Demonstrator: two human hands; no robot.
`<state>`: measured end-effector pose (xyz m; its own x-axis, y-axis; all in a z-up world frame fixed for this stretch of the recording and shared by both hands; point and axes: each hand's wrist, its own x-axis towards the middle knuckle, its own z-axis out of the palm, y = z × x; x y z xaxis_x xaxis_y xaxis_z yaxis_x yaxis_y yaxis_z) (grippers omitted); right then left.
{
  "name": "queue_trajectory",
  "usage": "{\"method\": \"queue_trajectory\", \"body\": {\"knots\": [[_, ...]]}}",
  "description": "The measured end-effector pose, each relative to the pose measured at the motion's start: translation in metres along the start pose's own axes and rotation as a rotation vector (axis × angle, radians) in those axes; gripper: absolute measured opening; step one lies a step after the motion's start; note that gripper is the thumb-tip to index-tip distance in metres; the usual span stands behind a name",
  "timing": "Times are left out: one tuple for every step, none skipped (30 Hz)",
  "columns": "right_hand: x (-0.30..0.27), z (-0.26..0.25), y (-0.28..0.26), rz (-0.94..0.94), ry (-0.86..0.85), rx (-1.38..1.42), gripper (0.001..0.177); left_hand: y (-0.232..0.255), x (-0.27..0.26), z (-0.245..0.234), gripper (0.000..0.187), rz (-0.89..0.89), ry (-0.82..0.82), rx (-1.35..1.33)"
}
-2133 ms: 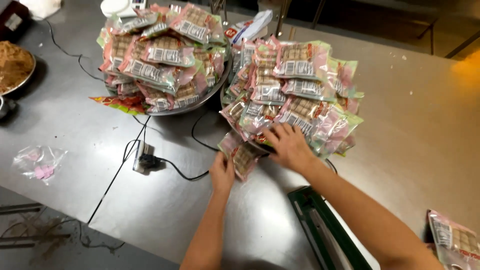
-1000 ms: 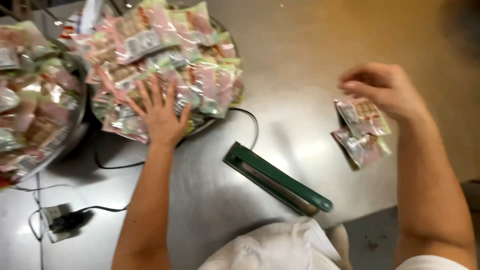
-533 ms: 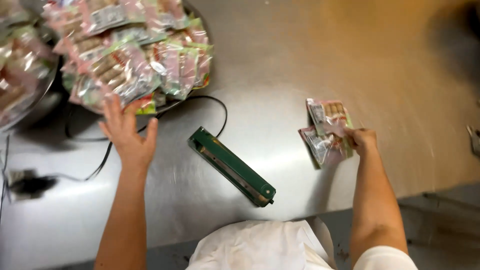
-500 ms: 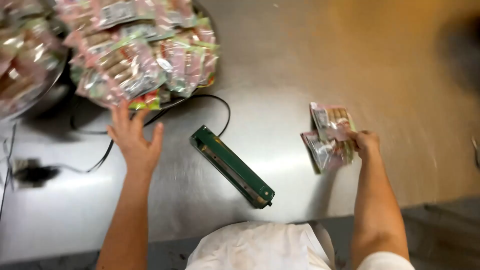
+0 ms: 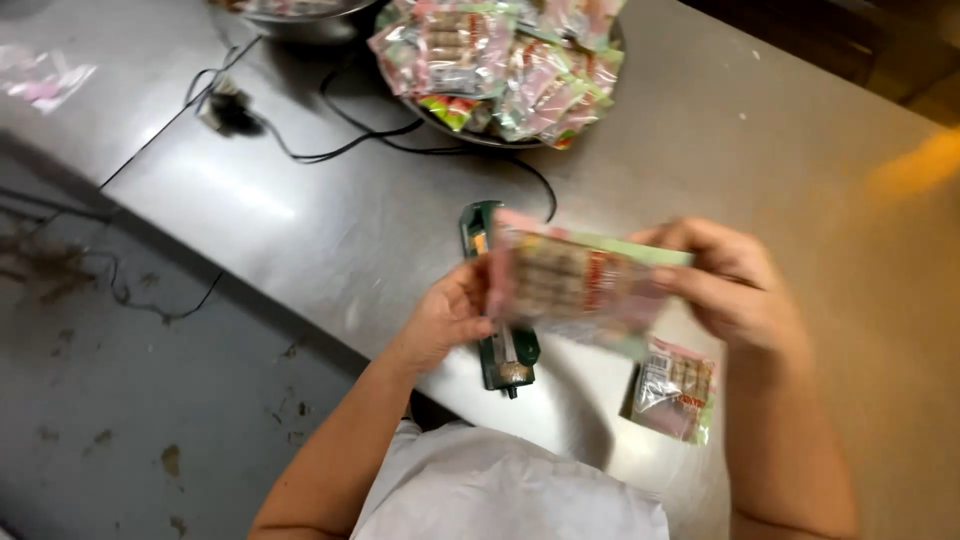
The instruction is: Sealing small food pouches with a heat sealer, sorting them into large containers, and trimming edges with scissors
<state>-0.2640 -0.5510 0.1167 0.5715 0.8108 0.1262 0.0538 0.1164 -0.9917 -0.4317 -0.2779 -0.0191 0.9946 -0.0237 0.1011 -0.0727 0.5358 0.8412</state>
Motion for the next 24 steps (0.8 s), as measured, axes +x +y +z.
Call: {"method": "queue_trajectory", "body": {"knots": [[0.014, 0.015, 0.023, -0.003, -0.031, 0.002, 0.011, -0.014, -0.012, 0.005, 0.097, 0.019, 0.024, 0.005], [0.028, 0.033, 0.047, -0.032, -0.013, 0.073, 0.008, -0.026, -0.023, 0.007, 0.08, 0.034, 0.107, -0.212], [0.043, 0.051, 0.071, -0.058, 0.004, 0.146, 0.007, -0.039, -0.033, 0.008, 0.068, 0.054, 0.186, -0.432], [0.052, 0.059, 0.086, -0.059, -0.02, 0.152, 0.007, -0.048, -0.043, -0.003, 0.068, 0.072, 0.203, -0.426], [0.063, 0.069, 0.101, 0.002, -0.028, 0.101, 0.009, -0.058, -0.052, -0.014, 0.062, 0.059, 0.253, -0.437], [0.068, 0.08, 0.119, 0.072, -0.034, 0.049, 0.01, -0.072, -0.066, -0.024, 0.057, 0.04, 0.306, -0.457], [0.072, 0.083, 0.142, 0.08, -0.055, 0.054, 0.01, -0.064, -0.077, -0.02, 0.057, 0.051, 0.327, -0.459], [0.078, 0.085, 0.163, 0.113, -0.068, -0.015, 0.012, -0.055, -0.083, -0.016, 0.052, 0.036, 0.424, -0.472], [0.084, 0.087, 0.185, 0.146, -0.081, -0.086, 0.015, -0.045, -0.089, -0.013, 0.048, 0.021, 0.522, -0.485], [0.087, 0.093, 0.186, 0.151, -0.091, -0.086, 0.015, -0.053, -0.094, -0.025, 0.048, 0.026, 0.53, -0.49], [0.09, 0.099, 0.187, 0.134, -0.076, -0.136, 0.017, -0.061, -0.098, -0.037, 0.044, -0.022, 0.579, -0.463], [0.093, 0.104, 0.187, 0.12, -0.057, -0.189, 0.018, -0.069, -0.101, -0.048, 0.039, -0.074, 0.624, -0.44], [0.095, 0.102, 0.187, 0.127, -0.064, -0.194, 0.018, -0.077, -0.105, -0.057, 0.039, -0.072, 0.629, -0.449], [0.097, 0.099, 0.186, 0.095, -0.016, -0.238, 0.015, -0.085, -0.106, -0.067, 0.04, -0.121, 0.672, -0.461], [0.1, 0.095, 0.186, 0.062, 0.032, -0.282, 0.012, -0.093, -0.107, -0.077, 0.04, -0.17, 0.714, -0.471], [0.102, 0.087, 0.184, 0.069, 0.032, -0.288, 0.012, -0.105, -0.101, -0.085, 0.04, -0.174, 0.713, -0.48], [0.105, 0.079, 0.183, 0.043, 0.071, -0.301, 0.01, -0.117, -0.095, -0.093, 0.048, -0.236, 0.728, -0.463], [0.098, 0.071, 0.184, 0.032, 0.119, -0.313, 0.009, -0.132, -0.095, -0.096, 0.056, -0.316, 0.743, -0.451], [0.088, 0.078, 0.175, 0.055, 0.128, -0.316, 0.009, -0.145, -0.093, -0.095, 0.056, -0.338, 0.742, -0.463], [0.088, 0.08, 0.166, 0.015, 0.105, -0.34, 0.008, -0.154, -0.079, -0.102, 0.049, -0.348, 0.697, -0.488], [0.088, 0.082, 0.155, -0.025, 0.081, -0.365, 0.008, -0.162, -0.065, -0.107, 0.042, -0.358, 0.652, -0.514], [0.086, 0.09, 0.148, -0.025, 0.095, -0.373, 0.008, -0.134, -0.054, -0.09, 0.042, -0.365, 0.637, -0.513], [0.083, 0.098, 0.141, -0.078, 0.0, -0.474, 0.007, -0.107, -0.044, -0.072, 0.042, -0.327, 0.603, -0.437], [0.078, 0.107, 0.136, -0.126, -0.094, -0.574, 0.006, -0.081, -0.035, -0.055, 0.043, -0.294, 0.568, -0.362]]}}
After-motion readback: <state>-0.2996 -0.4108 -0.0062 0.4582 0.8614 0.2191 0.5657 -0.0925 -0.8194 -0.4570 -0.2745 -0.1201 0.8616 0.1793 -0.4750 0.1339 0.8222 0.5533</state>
